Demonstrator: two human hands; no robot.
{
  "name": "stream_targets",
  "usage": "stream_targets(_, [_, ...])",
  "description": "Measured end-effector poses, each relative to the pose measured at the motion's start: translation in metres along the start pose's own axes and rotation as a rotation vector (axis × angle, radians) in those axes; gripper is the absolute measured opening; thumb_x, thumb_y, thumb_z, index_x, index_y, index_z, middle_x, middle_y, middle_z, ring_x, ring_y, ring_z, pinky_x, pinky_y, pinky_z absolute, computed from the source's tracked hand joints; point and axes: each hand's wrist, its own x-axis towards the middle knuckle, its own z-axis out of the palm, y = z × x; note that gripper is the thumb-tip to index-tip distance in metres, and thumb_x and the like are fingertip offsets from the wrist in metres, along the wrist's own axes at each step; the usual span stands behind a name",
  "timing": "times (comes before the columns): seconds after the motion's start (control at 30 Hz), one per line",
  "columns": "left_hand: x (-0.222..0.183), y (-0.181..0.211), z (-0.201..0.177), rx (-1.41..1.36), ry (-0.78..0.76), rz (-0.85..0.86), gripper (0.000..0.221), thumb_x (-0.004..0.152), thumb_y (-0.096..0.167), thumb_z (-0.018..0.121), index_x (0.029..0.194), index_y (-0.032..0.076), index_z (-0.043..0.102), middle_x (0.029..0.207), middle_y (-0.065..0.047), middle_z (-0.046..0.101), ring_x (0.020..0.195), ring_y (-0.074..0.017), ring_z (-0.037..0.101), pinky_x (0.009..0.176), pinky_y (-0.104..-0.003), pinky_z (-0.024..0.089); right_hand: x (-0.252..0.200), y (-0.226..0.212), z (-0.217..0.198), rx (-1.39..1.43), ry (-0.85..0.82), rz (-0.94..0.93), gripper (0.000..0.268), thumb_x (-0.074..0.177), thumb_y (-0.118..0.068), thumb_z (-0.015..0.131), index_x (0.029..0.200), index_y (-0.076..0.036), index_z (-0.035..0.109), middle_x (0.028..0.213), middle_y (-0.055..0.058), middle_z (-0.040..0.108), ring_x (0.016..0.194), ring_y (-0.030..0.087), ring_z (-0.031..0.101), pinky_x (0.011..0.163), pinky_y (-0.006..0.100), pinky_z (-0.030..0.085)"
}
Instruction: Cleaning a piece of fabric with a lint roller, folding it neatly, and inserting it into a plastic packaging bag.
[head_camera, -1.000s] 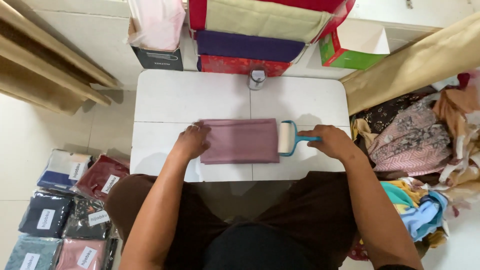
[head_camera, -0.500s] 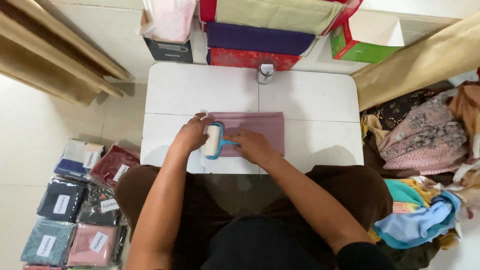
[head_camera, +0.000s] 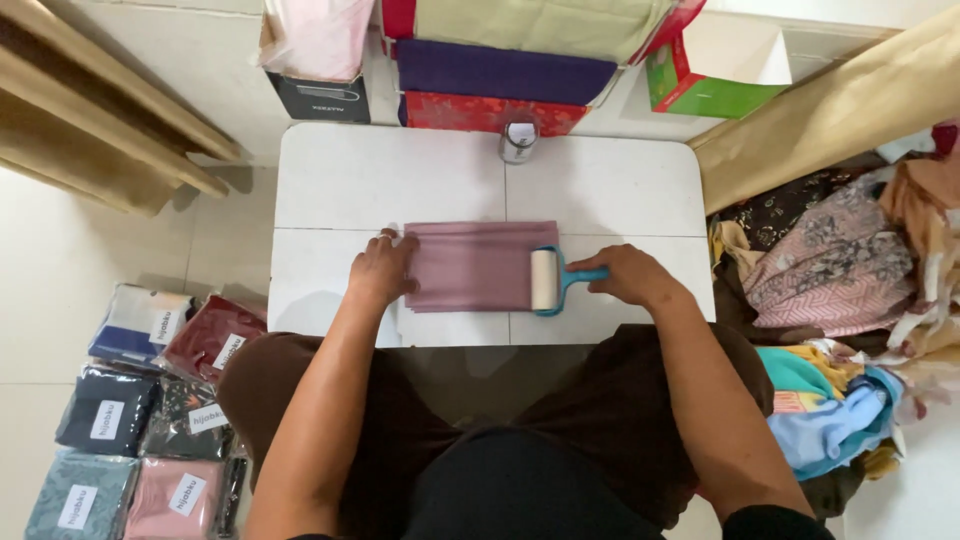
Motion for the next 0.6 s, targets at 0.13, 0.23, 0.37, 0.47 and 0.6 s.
stream_targets(0.13, [-0.001, 0.0, -0.006, -0.011, 0.015, 0.018, 0.079, 0.074, 0.039, 0.088, 0.145, 0.031, 0.053, 0.151, -0.015, 0.046, 0.137, -0.0358, 0.05, 0.098, -0.054, 0.054, -0.041, 0.004, -0.041, -0.116, 0.074, 0.108, 0.043, 0.085, -0.023, 0.073, 0.122, -0.045, 0.075, 0.116, 0.001, 0.076, 0.103, 0.03, 0.073, 0.088, 0.04, 0.056])
stream_targets(0.23, [-0.015, 0.007, -0.035, -0.069, 0.024, 0.014, 0.07, 0.079, 0.044, 0.083, 0.141, 0.022, 0.057, 0.154, -0.019, 0.045, 0.14, -0.0377, 0.048, 0.102, -0.055, 0.053, -0.076, 0.005, -0.081, 0.244, 0.274, -0.041, 0.043, 0.083, -0.017, 0.074, 0.125, -0.027, 0.076, 0.112, 0.019, 0.076, 0.108, 0.048, 0.067, 0.09, 0.053, 0.052])
stream_targets(0.37, [-0.015, 0.014, -0.049, -0.108, 0.166, 0.08, 0.064, 0.086, 0.038, 0.076, 0.142, 0.014, 0.056, 0.148, -0.021, 0.051, 0.135, -0.037, 0.055, 0.1, -0.054, 0.055, -0.09, 0.026, -0.13, 0.262, 0.958, -0.228, 0.056, 0.09, -0.016, 0.071, 0.145, -0.019, 0.06, 0.124, 0.018, 0.066, 0.116, 0.043, 0.061, 0.094, 0.05, 0.049])
stream_targets(0.47, [-0.001, 0.018, -0.026, -0.161, 0.288, 0.188, 0.069, 0.081, 0.035, 0.075, 0.142, 0.012, 0.053, 0.145, -0.017, 0.054, 0.128, -0.0349, 0.059, 0.101, -0.047, 0.054, -0.08, 0.027, -0.166, 0.007, 1.205, -0.067, 0.051, 0.097, -0.015, 0.059, 0.147, -0.014, 0.054, 0.122, 0.02, 0.064, 0.104, 0.046, 0.063, 0.082, 0.053, 0.051])
stream_targets(0.6, [-0.008, 0.039, -0.047, -0.158, 0.149, 0.176, 0.069, 0.083, 0.033, 0.076, 0.144, 0.015, 0.048, 0.149, -0.003, 0.053, 0.131, -0.0233, 0.059, 0.11, -0.036, 0.05, -0.021, 0.056, -0.191, -0.188, 0.933, 0.356, 0.06, 0.092, -0.026, 0.056, 0.152, -0.026, 0.047, 0.121, 0.014, 0.067, 0.097, 0.04, 0.067, 0.08, 0.052, 0.053])
